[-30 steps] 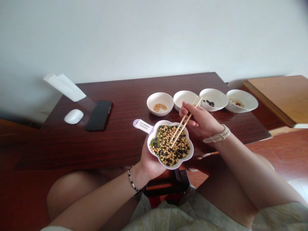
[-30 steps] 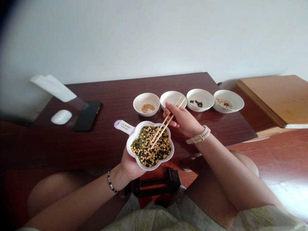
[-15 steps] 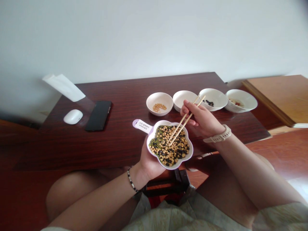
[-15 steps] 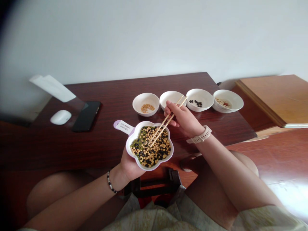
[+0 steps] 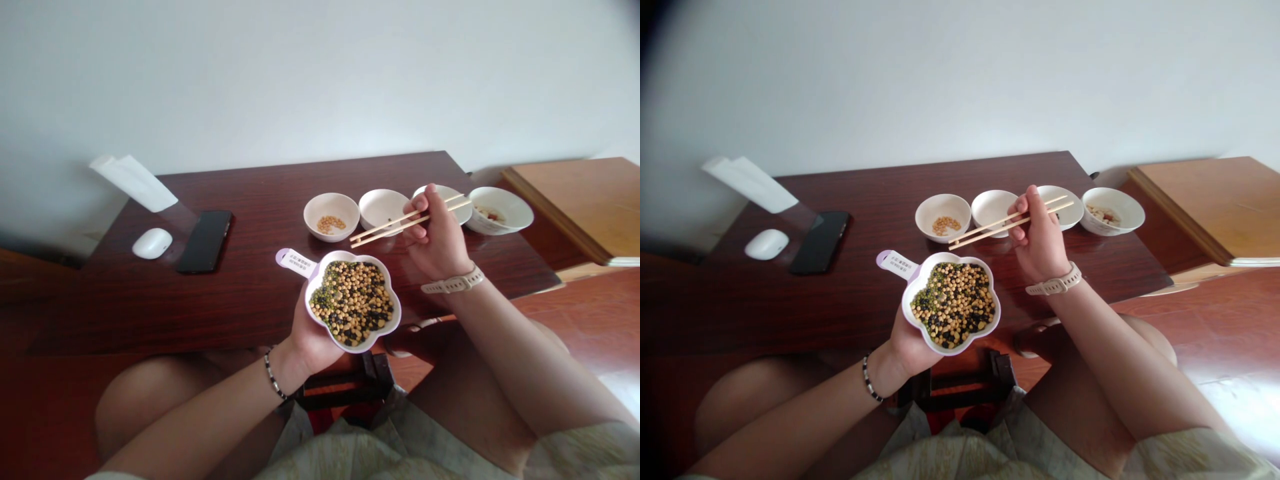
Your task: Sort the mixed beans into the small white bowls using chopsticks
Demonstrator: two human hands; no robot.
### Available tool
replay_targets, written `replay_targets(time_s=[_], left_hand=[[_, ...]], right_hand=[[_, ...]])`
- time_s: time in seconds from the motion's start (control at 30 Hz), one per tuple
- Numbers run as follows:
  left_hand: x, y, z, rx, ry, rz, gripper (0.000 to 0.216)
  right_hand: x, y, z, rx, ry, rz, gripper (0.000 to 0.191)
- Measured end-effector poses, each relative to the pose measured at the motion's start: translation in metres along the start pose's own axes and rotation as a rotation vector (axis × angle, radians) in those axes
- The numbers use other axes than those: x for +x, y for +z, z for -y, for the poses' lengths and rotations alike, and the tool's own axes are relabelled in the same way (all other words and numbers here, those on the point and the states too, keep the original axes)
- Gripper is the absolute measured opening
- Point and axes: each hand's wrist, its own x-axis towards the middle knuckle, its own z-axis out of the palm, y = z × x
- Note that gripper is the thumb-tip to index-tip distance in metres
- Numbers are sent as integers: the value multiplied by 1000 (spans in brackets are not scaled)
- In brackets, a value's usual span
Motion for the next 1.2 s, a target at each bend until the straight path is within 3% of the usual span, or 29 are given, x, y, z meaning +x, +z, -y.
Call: replay_targets(time_s=[0.3, 0.73, 1.03, 1.2], left_hand=[[0, 6, 2, -7, 17, 1, 56], [1, 2, 3, -1, 8, 2, 59], [-1, 4, 1, 7, 2, -23, 59], [0, 3, 0, 18, 9, -28, 58]], right_hand=[[8, -1, -17, 17, -163, -149, 42], [7, 4, -18, -43, -190, -174, 44], [-3, 11, 4, -87, -64, -73, 53], [-6, 9, 7, 6, 133, 134, 53]])
